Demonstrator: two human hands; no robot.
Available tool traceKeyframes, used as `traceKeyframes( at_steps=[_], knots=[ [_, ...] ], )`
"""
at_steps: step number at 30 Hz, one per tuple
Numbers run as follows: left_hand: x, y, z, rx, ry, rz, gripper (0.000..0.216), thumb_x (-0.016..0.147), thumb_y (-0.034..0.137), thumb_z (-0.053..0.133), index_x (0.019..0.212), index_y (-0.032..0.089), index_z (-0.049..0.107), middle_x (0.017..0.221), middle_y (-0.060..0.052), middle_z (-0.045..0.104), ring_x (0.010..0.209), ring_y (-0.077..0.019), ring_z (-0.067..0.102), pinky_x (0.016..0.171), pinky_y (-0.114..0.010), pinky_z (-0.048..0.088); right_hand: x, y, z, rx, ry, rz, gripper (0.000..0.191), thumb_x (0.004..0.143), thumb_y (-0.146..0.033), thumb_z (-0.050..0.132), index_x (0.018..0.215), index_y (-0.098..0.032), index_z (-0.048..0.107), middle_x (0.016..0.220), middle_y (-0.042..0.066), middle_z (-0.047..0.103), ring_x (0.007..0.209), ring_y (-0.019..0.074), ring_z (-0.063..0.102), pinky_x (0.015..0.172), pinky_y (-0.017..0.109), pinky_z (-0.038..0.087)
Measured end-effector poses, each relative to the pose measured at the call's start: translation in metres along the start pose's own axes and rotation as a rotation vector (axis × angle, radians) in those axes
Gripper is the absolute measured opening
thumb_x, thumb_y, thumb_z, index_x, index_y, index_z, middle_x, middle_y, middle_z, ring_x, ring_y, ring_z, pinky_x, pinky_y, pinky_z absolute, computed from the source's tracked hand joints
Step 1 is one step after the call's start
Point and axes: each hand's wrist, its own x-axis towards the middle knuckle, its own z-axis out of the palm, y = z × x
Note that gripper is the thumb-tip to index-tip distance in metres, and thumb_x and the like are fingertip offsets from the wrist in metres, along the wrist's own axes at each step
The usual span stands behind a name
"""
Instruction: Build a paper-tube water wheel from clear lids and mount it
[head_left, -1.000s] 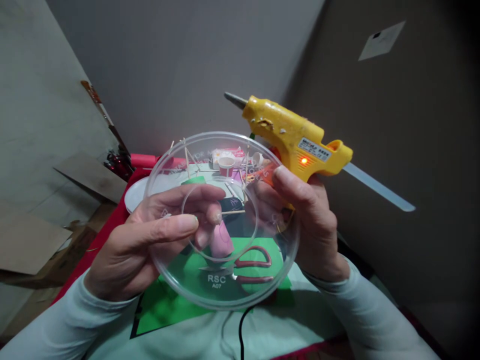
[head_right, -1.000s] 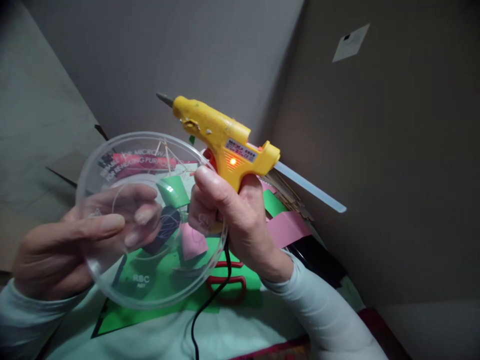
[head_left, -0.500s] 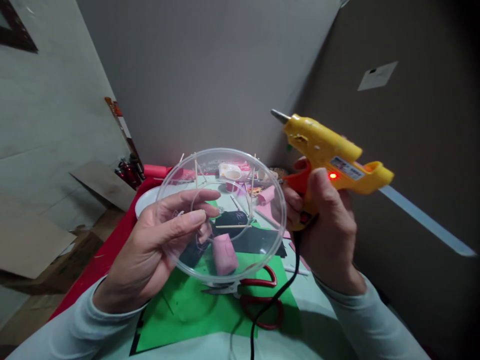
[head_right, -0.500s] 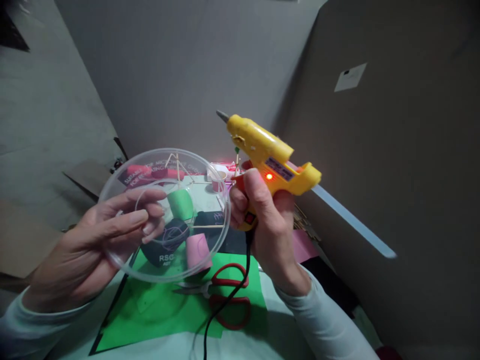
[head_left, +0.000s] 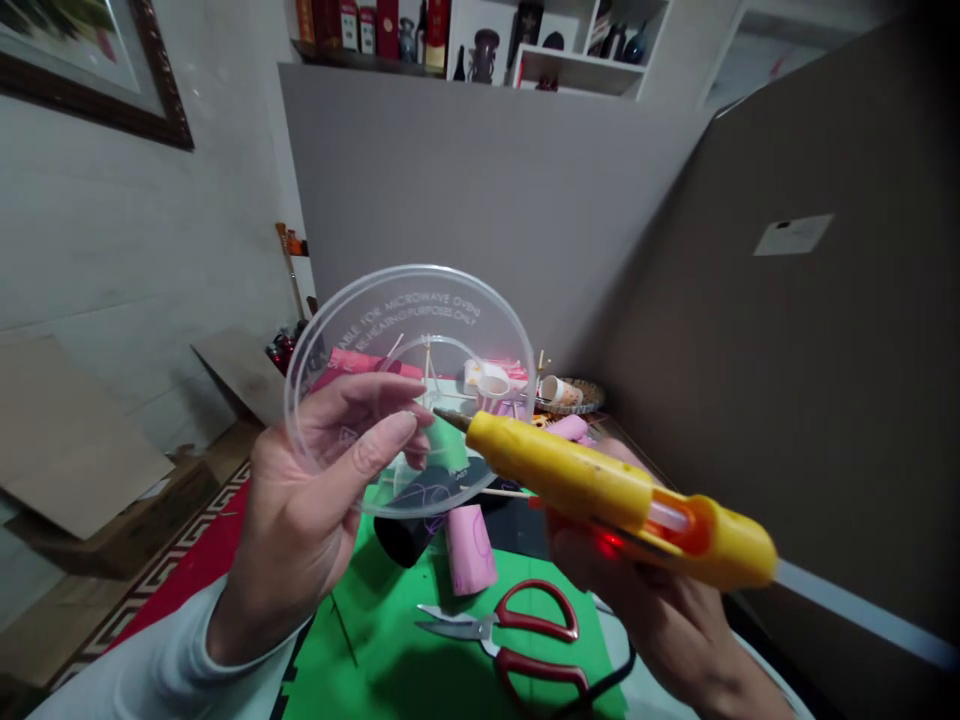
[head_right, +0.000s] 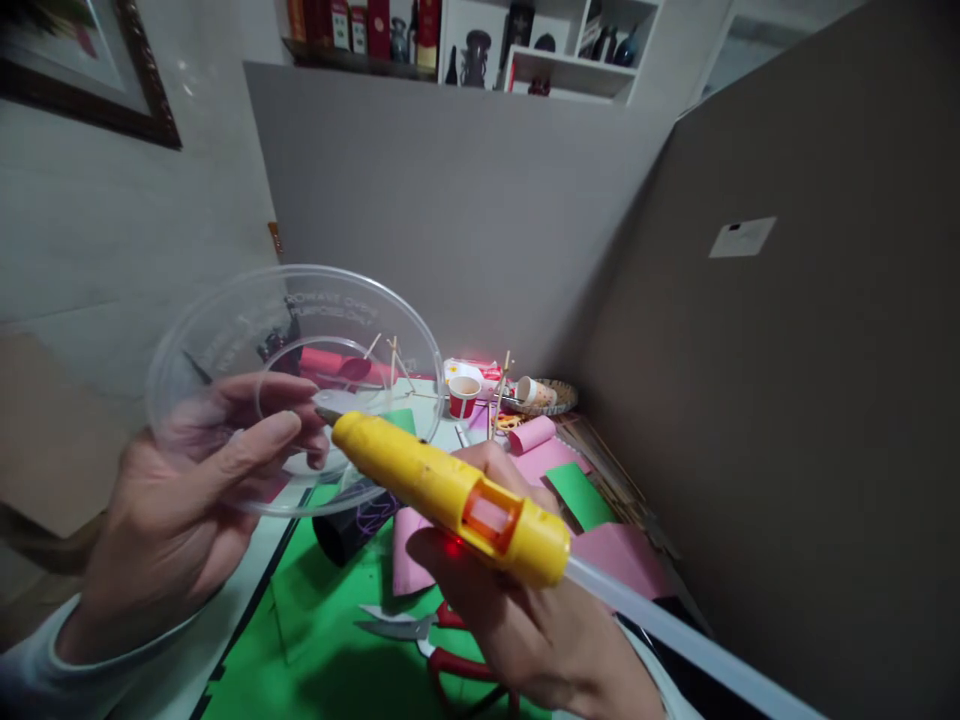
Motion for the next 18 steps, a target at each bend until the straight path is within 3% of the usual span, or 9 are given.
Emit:
traceKeyframes(
  at_steps=[5, 18],
  knots=[
    [-0.0051, -0.0031, -0.0027, 0.025, -0.023, 0.043, 0.010, 0.084, 0.023, 0.082, 0.093, 0.027, 0.084, 0.089, 0.000, 0.078, 0.072, -0.0120, 0.072, 0.067, -0.017, 0.061, 0.0026, -0.0030, 0.0024, -0.088, 0.025, -0.079, 0.010, 0.094, -0.040, 0.067, 0.101, -0.033, 0.067, 0.085, 0.004, 0.063, 0.065, 0.0233, 0.057, 0.057, 0.038, 0.049],
    [-0.0099, -0.0036, -0.0018, 0.124, 0.010, 0.098, 0.006, 0.085, 0.025, 0.082, 0.090, 0.028, 0.081, 0.085, 0.002, 0.076, 0.073, -0.0113, 0.071, 0.069, -0.015, 0.059, 0.0025, -0.0052, 0.0026, -0.131, 0.047, -0.088, 0.004, 0.100, -0.035, 0.062, 0.104, -0.033, 0.062, 0.085, 0.000, 0.056, 0.064, 0.0186, 0.052, 0.057, 0.033, 0.043]
  ],
)
